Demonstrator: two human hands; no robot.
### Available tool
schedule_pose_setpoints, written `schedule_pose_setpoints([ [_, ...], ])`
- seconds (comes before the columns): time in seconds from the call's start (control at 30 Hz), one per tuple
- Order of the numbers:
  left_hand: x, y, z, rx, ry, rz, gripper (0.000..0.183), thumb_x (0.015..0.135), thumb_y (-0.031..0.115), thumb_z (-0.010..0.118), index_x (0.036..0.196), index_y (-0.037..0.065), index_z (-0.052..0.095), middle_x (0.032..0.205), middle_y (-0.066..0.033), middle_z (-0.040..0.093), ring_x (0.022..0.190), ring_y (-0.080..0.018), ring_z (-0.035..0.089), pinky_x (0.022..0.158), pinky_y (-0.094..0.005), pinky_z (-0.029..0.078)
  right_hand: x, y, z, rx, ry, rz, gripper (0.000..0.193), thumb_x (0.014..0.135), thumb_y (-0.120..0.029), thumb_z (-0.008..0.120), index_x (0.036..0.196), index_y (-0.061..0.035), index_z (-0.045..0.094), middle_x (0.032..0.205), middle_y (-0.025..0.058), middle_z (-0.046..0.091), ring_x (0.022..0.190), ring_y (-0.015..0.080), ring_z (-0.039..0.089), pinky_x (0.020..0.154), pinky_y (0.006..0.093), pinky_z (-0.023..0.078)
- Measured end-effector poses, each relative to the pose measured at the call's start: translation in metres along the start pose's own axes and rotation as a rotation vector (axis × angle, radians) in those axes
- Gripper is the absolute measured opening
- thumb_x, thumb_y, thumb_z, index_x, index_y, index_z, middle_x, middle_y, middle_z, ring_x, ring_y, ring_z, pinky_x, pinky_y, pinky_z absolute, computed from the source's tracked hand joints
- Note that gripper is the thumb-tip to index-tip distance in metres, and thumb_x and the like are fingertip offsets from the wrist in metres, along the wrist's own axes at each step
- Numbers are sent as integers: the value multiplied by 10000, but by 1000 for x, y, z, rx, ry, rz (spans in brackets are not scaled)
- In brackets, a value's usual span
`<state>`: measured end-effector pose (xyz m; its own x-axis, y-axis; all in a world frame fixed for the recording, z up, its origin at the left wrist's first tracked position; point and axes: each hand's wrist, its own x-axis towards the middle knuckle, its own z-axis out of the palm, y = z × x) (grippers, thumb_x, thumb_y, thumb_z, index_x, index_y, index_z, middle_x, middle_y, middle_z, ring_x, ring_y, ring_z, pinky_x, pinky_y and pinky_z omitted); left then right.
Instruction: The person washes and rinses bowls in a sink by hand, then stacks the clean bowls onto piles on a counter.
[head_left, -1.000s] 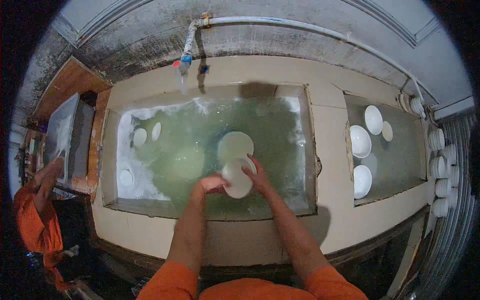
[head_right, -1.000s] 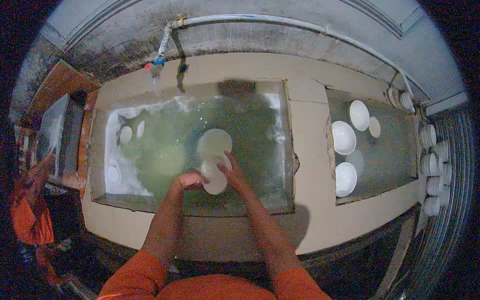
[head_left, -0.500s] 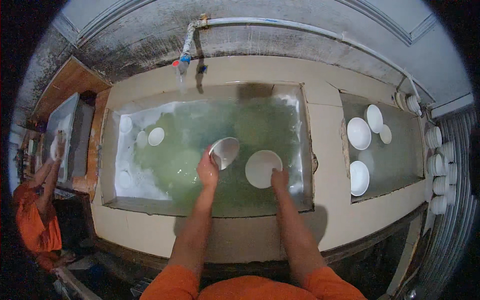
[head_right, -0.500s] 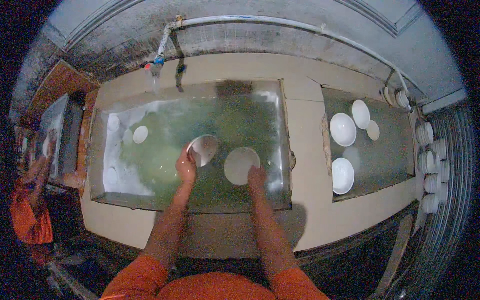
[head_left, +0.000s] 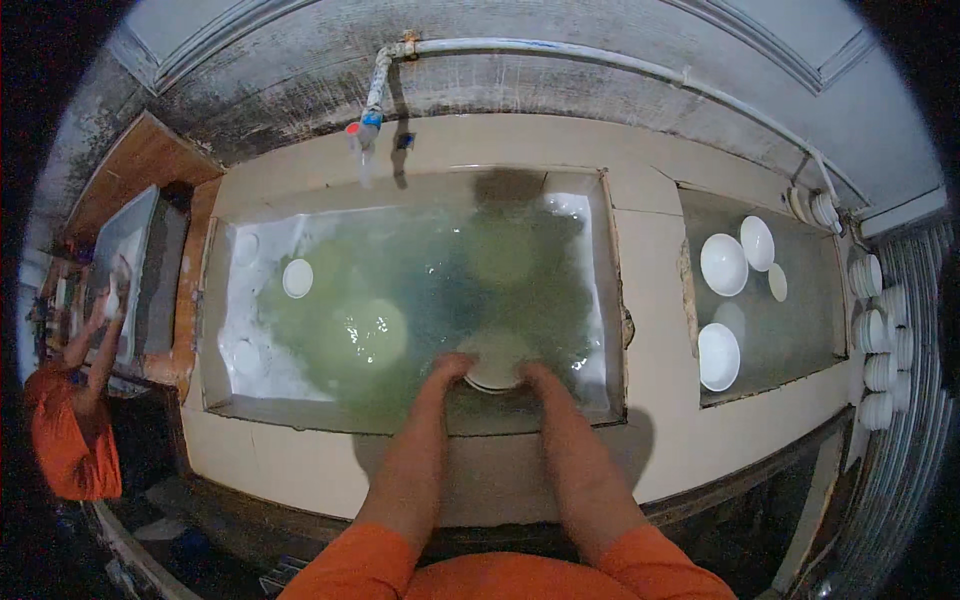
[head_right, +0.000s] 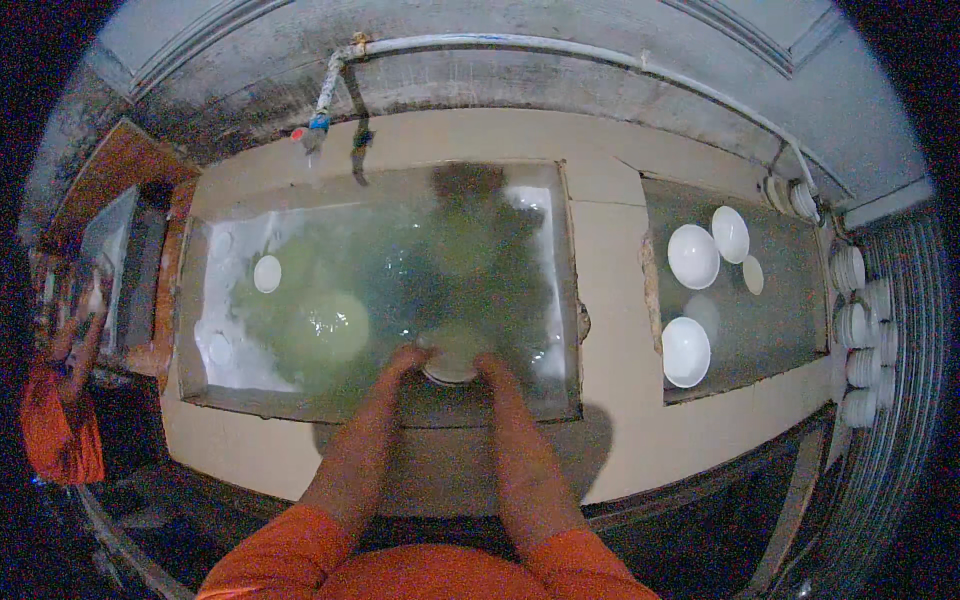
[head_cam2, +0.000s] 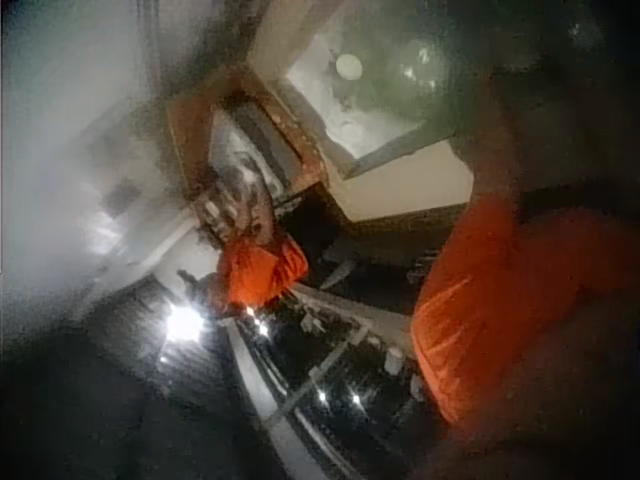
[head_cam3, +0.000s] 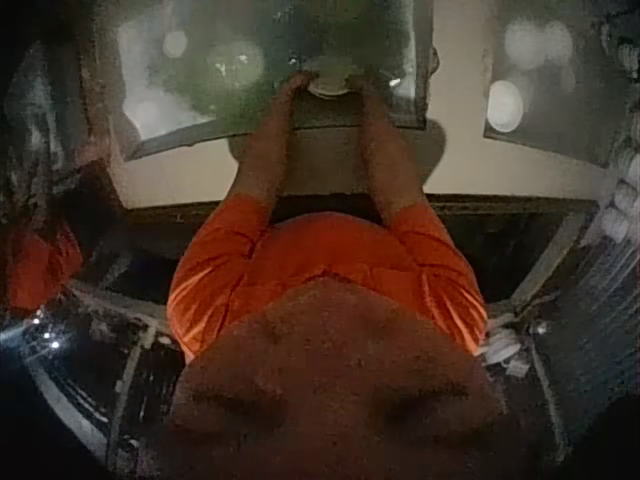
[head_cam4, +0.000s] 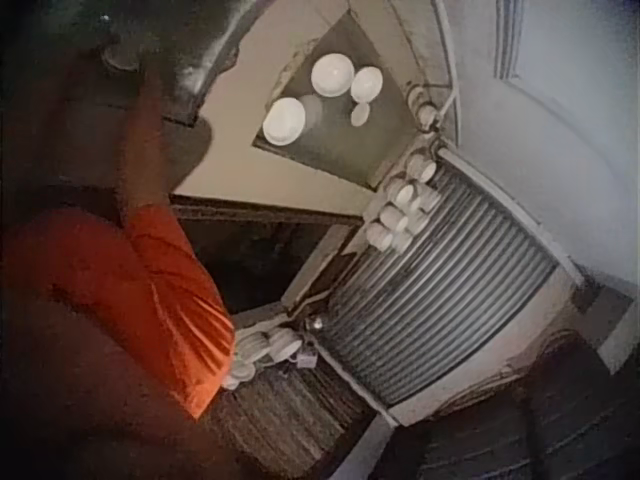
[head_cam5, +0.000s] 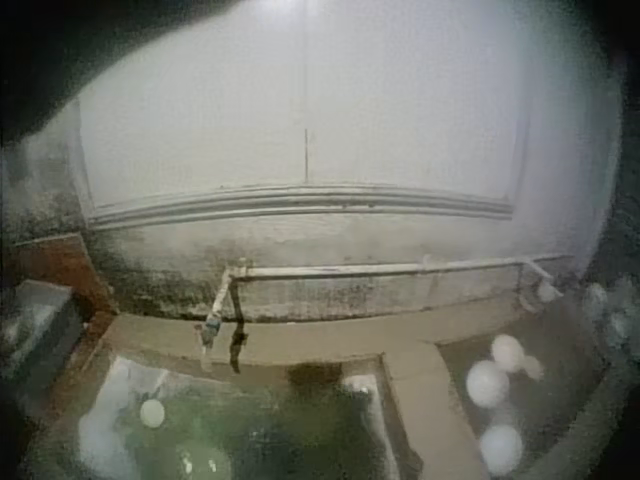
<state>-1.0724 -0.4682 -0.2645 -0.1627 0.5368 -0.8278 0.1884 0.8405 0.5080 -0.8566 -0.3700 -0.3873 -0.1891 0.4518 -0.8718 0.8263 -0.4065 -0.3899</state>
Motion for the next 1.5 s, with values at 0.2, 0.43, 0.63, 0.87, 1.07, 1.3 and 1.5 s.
schedule_pose_setpoints([
  [0.2,-19,-36,-21,-601,137,397,551,914,451,521,1306,64,490,1252,-125,544,1076,-309,543,919,-463,441,-157,-133,7,616,-119,-302,519,852,-249,607,1321,-85,457,1189,124,588,1066,289,569,894,469,458],
  [0.43,-82,139,-28,-898,-272,809,538,909,369,561,1345,78,441,1304,-64,506,1143,-256,505,930,-461,433,-297,-172,-117,-95,770,-1267,491,821,-25,547,1303,-92,485,1239,161,545,1187,327,493,984,391,407],
  [0.63,-33,0,-143,-134,934,579,373,846,184,655,1167,8,581,1131,-153,595,1040,-271,565,897,-408,434,-310,-75,-279,151,1528,-641,572,818,-40,610,1342,1,384,1259,226,513,1171,360,497,1011,408,364],
  [0.87,8,-198,-167,1132,429,-247,387,858,323,604,1147,67,587,1165,-156,589,1065,-340,563,868,-513,411,-254,80,-373,-195,1420,-170,497,714,-44,602,1193,-12,469,1013,265,629,975,437,601,850,474,469],
  [1.07,57,-170,-112,865,371,-203,340,871,275,576,1138,64,588,1056,-137,624,956,-308,598,768,-491,453,-246,110,-372,-535,1300,214,467,742,-106,641,1184,-38,505,999,236,621,1004,387,598,897,449,469],
  [1.3,26,-79,-72,-291,391,173,299,878,167,539,1160,69,559,950,-132,644,805,-276,625,671,-472,511,-293,-145,-132,-397,852,-990,611,745,-149,682,1309,-95,451,1212,234,507,1122,423,489,923,477,442],
  [1.5,-44,101,7,-1405,-250,433,538,922,279,538,1392,166,301,1247,-118,516,916,-242,603,847,-409,518,-272,-196,-61,-207,557,-884,635,808,-134,628,1389,-104,373,1290,234,469,1179,405,473,984,454,412],
])
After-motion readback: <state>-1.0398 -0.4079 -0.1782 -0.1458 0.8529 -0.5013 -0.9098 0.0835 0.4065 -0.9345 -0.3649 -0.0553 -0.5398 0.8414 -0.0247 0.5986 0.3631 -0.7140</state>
